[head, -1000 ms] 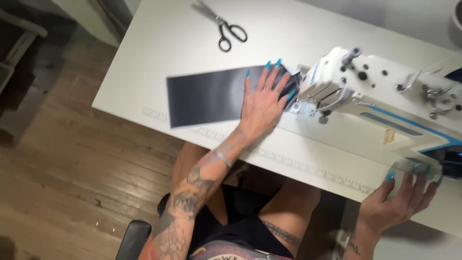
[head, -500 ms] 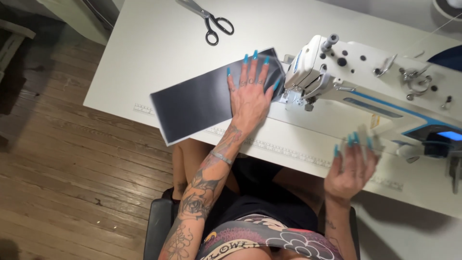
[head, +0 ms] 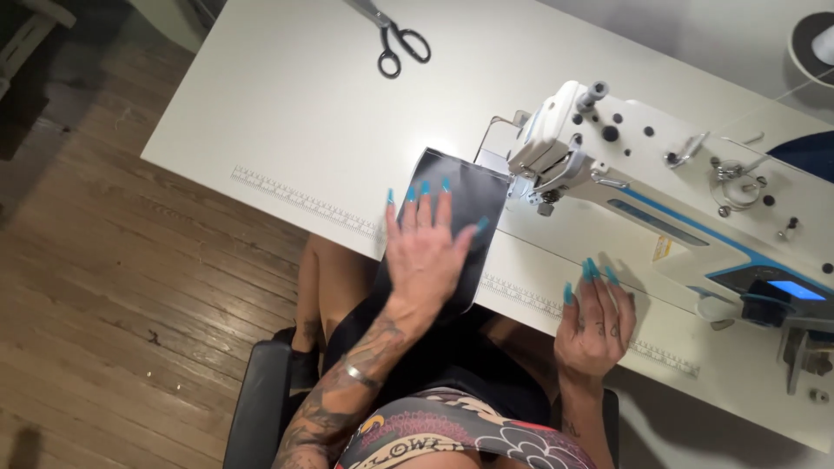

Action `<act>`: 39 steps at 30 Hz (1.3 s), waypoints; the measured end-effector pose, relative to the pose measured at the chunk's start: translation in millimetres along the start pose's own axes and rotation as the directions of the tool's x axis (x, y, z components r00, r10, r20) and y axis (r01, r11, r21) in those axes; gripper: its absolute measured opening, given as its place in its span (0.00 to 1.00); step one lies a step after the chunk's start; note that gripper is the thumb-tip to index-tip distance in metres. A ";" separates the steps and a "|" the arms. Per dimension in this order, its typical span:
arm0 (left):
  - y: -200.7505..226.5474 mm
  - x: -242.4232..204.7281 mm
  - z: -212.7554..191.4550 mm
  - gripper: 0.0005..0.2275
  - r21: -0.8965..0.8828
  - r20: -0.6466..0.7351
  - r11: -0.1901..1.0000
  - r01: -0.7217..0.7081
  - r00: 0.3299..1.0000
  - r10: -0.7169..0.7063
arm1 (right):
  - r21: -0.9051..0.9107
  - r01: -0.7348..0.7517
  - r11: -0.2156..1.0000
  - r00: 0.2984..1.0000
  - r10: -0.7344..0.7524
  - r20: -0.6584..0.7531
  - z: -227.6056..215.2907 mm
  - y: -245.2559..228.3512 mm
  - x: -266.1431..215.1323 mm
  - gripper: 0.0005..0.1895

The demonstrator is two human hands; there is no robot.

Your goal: Cutting black material with scissors and aligning it with a white backing sheet at a sewing station

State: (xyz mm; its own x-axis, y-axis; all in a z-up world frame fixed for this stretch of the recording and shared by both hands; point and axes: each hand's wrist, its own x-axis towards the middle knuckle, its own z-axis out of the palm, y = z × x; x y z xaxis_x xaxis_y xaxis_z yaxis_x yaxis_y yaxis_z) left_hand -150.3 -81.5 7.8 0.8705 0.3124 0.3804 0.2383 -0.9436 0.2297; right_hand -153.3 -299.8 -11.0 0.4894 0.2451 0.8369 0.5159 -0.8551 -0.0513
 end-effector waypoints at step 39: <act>-113.7 -68.9 -159.8 0.06 -0.405 0.850 0.160 0.900 0.435 -0.296 | 0.366 -0.746 0.556 0.457 0.027 0.889 -16.3 -116.1 104.9 0.10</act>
State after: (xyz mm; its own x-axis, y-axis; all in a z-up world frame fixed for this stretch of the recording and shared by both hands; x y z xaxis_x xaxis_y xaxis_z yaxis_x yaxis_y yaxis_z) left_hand -306.2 21.8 98.6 0.6743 0.3222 -0.6644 0.6474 0.1750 0.7418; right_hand -173.4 -182.3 91.7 0.8628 0.4949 -0.1032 0.1797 -0.4911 -0.8524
